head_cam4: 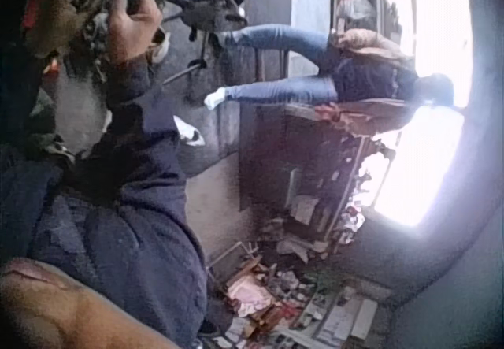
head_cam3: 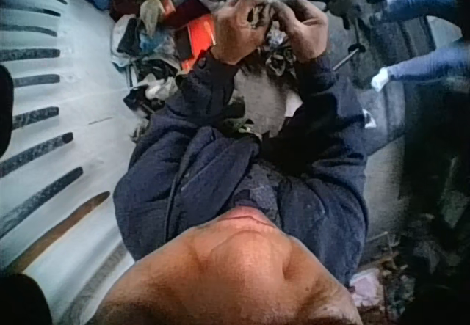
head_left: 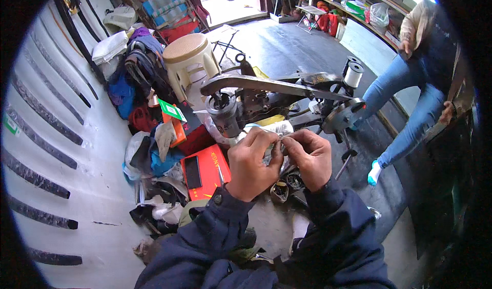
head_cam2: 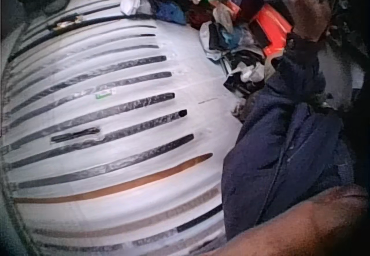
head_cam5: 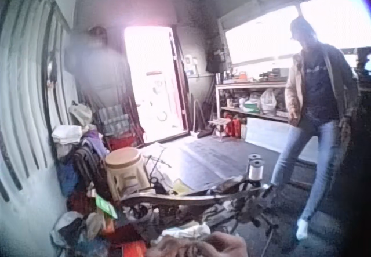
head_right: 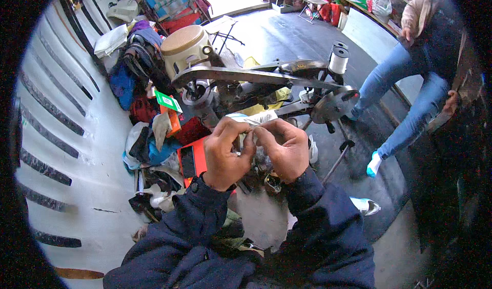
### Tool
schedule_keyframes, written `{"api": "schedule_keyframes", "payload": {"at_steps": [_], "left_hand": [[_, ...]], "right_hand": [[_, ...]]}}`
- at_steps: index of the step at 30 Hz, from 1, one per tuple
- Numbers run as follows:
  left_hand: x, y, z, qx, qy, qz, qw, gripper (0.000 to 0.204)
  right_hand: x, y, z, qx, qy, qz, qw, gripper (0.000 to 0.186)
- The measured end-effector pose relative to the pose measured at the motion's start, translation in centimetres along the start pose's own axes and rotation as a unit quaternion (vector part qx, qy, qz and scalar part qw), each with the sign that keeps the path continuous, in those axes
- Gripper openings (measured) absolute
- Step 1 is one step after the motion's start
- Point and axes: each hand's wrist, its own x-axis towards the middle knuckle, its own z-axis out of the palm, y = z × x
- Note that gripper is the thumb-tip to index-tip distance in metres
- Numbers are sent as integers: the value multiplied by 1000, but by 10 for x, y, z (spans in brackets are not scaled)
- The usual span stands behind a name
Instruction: The person uses a sewing machine to stitch a white sneaker, then removes it to trim excess material with scissors. They reposition the shoe on the machine and continue stitching, repeating the cycle of sewing and trimming.
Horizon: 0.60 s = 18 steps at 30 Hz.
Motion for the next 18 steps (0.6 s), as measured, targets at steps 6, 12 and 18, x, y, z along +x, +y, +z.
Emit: {"api": "schedule_keyframes", "payload": {"at_steps": [6,12,18], "left_hand": [[18,1,-8,44,-44,163,985,25],[37,-1,-16,26,-157,246,956,22],[38,-7,-16,-8,-198,157,968,18]], "right_hand": [[6,-2,-9,114,-35,94,988,17],[10,5,-17,101,-73,81,989,16],[9,9,-8,-87,-5,-101,991,12]]}}
